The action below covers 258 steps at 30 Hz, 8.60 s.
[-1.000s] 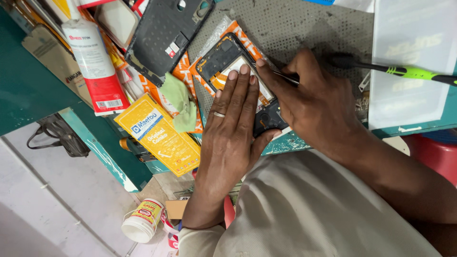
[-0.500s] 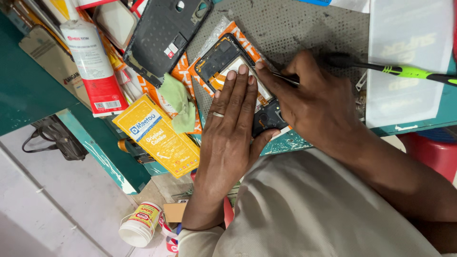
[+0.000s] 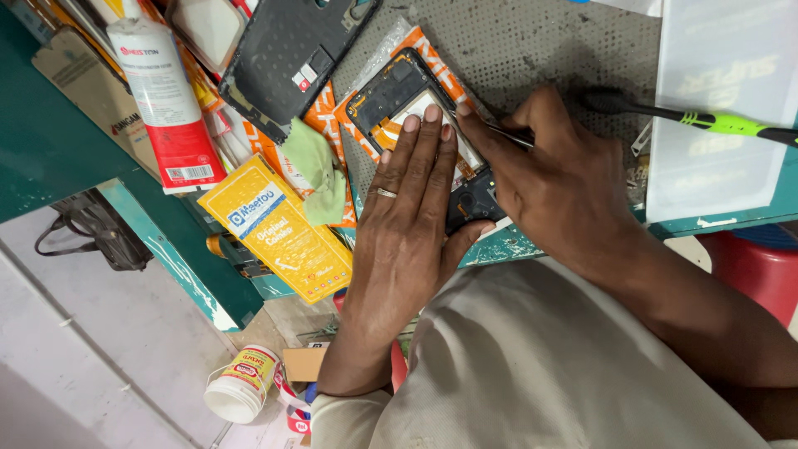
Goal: The person works on a disassembled smartphone lying on a repair bench, pressing and prying at the frame and internal flex cable with their fingers and tweezers. They wipe the phone frame with a green cloth and use a small brush and tweezers to clean and reposition parts around the open device.
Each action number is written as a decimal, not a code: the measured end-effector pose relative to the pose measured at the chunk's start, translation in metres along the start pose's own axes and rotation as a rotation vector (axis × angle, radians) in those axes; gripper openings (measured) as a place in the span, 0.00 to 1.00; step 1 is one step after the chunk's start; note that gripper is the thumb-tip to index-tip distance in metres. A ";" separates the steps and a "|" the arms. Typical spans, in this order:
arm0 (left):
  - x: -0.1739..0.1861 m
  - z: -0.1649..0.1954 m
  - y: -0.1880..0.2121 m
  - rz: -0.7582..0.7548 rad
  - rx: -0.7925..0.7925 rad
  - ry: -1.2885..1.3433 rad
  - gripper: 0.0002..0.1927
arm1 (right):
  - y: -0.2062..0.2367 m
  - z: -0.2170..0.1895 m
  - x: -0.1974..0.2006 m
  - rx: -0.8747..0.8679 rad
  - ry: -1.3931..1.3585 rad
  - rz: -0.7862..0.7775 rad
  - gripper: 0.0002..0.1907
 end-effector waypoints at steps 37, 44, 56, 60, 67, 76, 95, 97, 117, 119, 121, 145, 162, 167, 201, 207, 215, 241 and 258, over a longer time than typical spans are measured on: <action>0.001 0.006 0.001 0.027 -0.050 -0.035 0.47 | 0.005 0.003 -0.001 -0.029 0.003 0.112 0.26; 0.000 0.005 0.002 0.031 -0.050 -0.017 0.47 | 0.009 0.002 0.001 0.008 -0.030 0.086 0.26; 0.001 0.003 0.003 0.039 -0.037 0.008 0.47 | 0.003 -0.003 0.002 0.004 -0.011 0.071 0.28; 0.001 0.004 0.002 0.037 -0.046 -0.005 0.48 | 0.003 -0.002 0.000 -0.005 -0.010 0.066 0.28; 0.001 0.004 0.002 0.040 -0.040 0.009 0.47 | 0.006 -0.001 0.001 0.007 0.020 0.065 0.27; 0.000 0.003 0.001 0.043 -0.041 -0.006 0.47 | 0.008 0.001 0.000 0.018 0.003 0.067 0.29; 0.000 0.004 0.002 0.045 -0.033 0.010 0.48 | 0.012 -0.002 0.003 -0.026 0.001 0.029 0.29; 0.000 0.004 0.002 0.047 -0.032 0.011 0.48 | 0.012 -0.005 0.004 -0.031 0.015 0.030 0.29; 0.000 0.001 0.000 0.027 -0.005 0.034 0.47 | -0.016 -0.004 -0.003 0.026 0.048 0.038 0.29; 0.000 0.001 0.001 0.028 -0.001 0.044 0.48 | -0.013 -0.001 -0.005 0.033 0.058 0.029 0.28; 0.002 0.001 0.001 0.038 -0.007 0.058 0.48 | -0.010 -0.001 -0.001 0.063 0.046 0.044 0.28; 0.004 0.004 0.001 0.063 -0.037 0.045 0.48 | -0.012 -0.004 -0.001 0.058 0.007 0.095 0.24; 0.011 -0.001 -0.003 0.056 -0.027 -0.008 0.46 | -0.026 -0.016 -0.001 0.083 0.146 0.064 0.24; 0.009 -0.001 -0.005 0.030 -0.018 0.000 0.46 | -0.034 -0.019 0.002 0.132 0.093 0.107 0.25; 0.007 -0.002 -0.003 0.061 -0.056 0.012 0.47 | -0.042 -0.020 -0.003 0.121 -0.009 0.153 0.20; 0.008 -0.001 -0.002 0.078 -0.055 0.008 0.46 | -0.035 -0.018 0.000 0.122 -0.049 0.185 0.22; 0.009 -0.001 -0.001 0.095 -0.081 0.028 0.46 | -0.029 -0.012 0.000 0.122 -0.075 0.140 0.22; 0.004 -0.005 0.000 0.057 -0.057 0.048 0.48 | -0.016 -0.009 -0.003 0.046 -0.058 0.103 0.22; 0.006 -0.002 -0.002 0.047 -0.054 0.047 0.48 | -0.037 -0.031 0.010 0.063 0.040 0.059 0.21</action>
Point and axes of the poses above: each hand's wrist, its own y-axis away from the middle knuckle, its own x-axis out of the back of the hand, z = x × y, the point moved 8 cm from there along -y, towards the middle knuckle, and after that the axes turned 13 degrees about -x, right-handed, at the moved point
